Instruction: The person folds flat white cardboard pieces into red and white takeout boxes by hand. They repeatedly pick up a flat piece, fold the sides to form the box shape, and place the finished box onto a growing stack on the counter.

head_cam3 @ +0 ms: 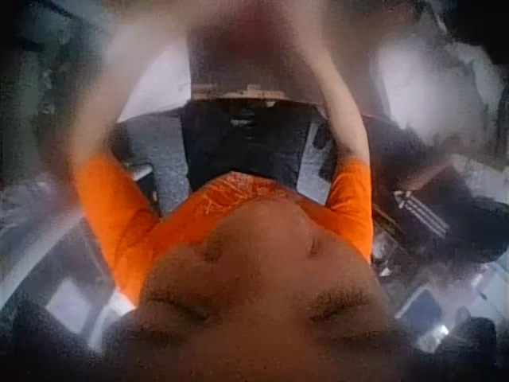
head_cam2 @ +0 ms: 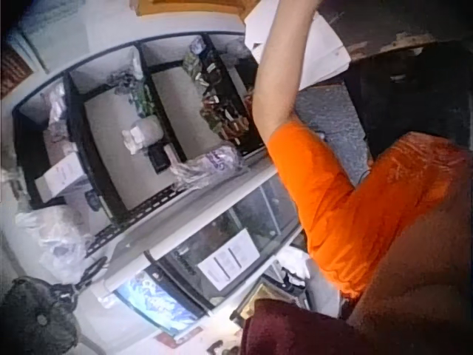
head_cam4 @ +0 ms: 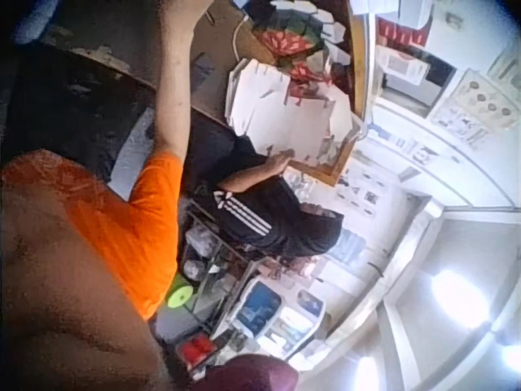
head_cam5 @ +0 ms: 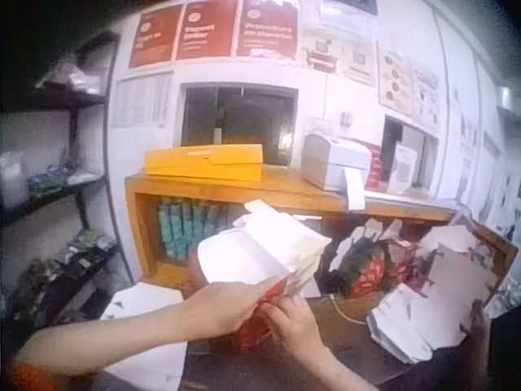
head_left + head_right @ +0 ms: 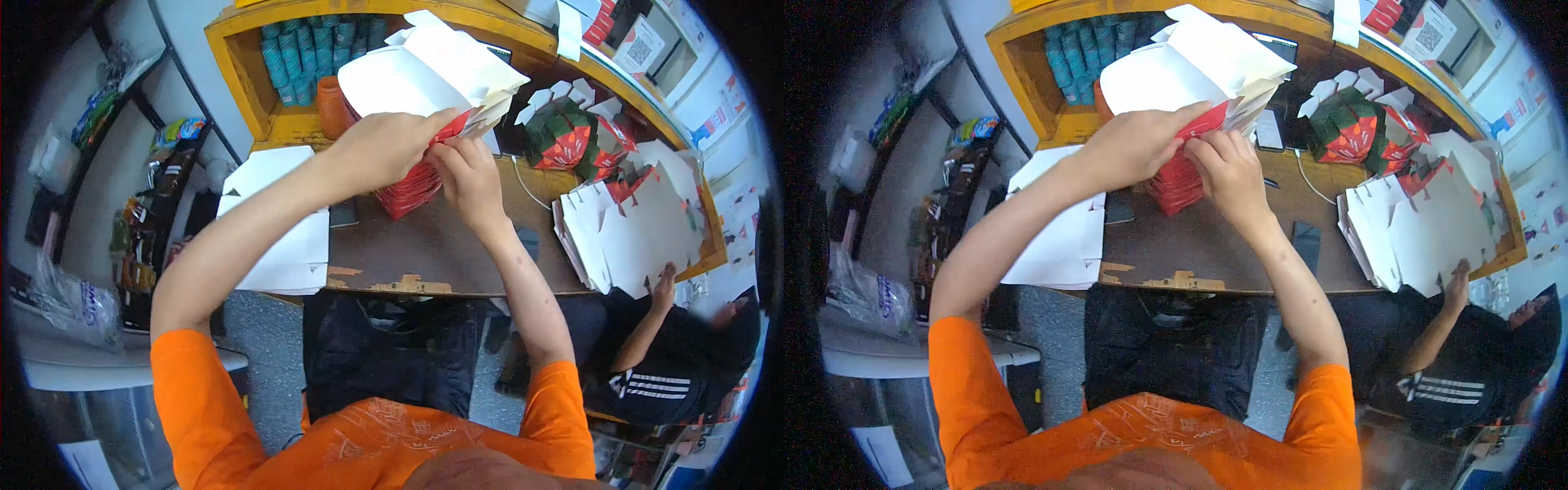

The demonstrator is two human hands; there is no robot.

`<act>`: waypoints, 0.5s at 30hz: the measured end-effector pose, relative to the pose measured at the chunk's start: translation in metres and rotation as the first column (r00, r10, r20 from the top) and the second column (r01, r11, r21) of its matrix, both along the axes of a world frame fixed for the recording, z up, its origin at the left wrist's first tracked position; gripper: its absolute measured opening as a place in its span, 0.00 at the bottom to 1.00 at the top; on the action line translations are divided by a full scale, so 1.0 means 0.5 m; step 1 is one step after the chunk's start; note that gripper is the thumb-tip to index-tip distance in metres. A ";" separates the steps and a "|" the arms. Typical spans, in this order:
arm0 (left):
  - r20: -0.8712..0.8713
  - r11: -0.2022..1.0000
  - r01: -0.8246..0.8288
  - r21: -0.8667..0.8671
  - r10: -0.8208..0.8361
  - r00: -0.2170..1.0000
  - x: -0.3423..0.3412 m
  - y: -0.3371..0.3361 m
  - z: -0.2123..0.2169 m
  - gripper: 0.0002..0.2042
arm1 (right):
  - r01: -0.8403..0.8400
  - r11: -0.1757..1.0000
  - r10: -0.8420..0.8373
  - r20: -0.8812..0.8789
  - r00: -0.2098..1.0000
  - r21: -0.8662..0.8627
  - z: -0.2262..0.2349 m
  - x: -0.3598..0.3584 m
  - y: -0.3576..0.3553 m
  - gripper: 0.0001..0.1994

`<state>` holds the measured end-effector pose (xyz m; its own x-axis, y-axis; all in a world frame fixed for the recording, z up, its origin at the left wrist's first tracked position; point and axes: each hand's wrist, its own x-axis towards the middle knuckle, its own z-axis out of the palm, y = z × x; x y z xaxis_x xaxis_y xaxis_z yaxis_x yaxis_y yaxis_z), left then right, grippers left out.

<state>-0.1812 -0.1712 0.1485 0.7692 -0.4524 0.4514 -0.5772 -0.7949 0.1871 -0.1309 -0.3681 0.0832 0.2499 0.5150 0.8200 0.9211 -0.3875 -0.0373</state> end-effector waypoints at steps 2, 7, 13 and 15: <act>0.075 1.000 -0.015 0.017 0.013 0.997 -0.007 -0.009 -0.011 0.29 | 0.019 1.000 -0.019 -0.014 1.000 0.013 -0.003 -0.002 0.000 0.11; 0.102 0.979 -0.098 0.179 0.081 0.992 -0.011 -0.034 -0.003 0.31 | 0.037 0.989 -0.029 -0.063 0.998 0.140 -0.024 -0.005 0.007 0.12; -0.019 0.979 -0.068 0.193 0.073 0.997 -0.011 -0.055 0.003 0.34 | 0.026 0.952 0.010 -0.115 0.993 0.305 -0.042 -0.011 0.020 0.09; -0.250 0.997 0.044 -0.060 -0.058 0.966 0.007 -0.047 0.036 0.29 | 0.051 0.933 0.029 -0.215 0.976 0.357 -0.050 -0.022 0.012 0.13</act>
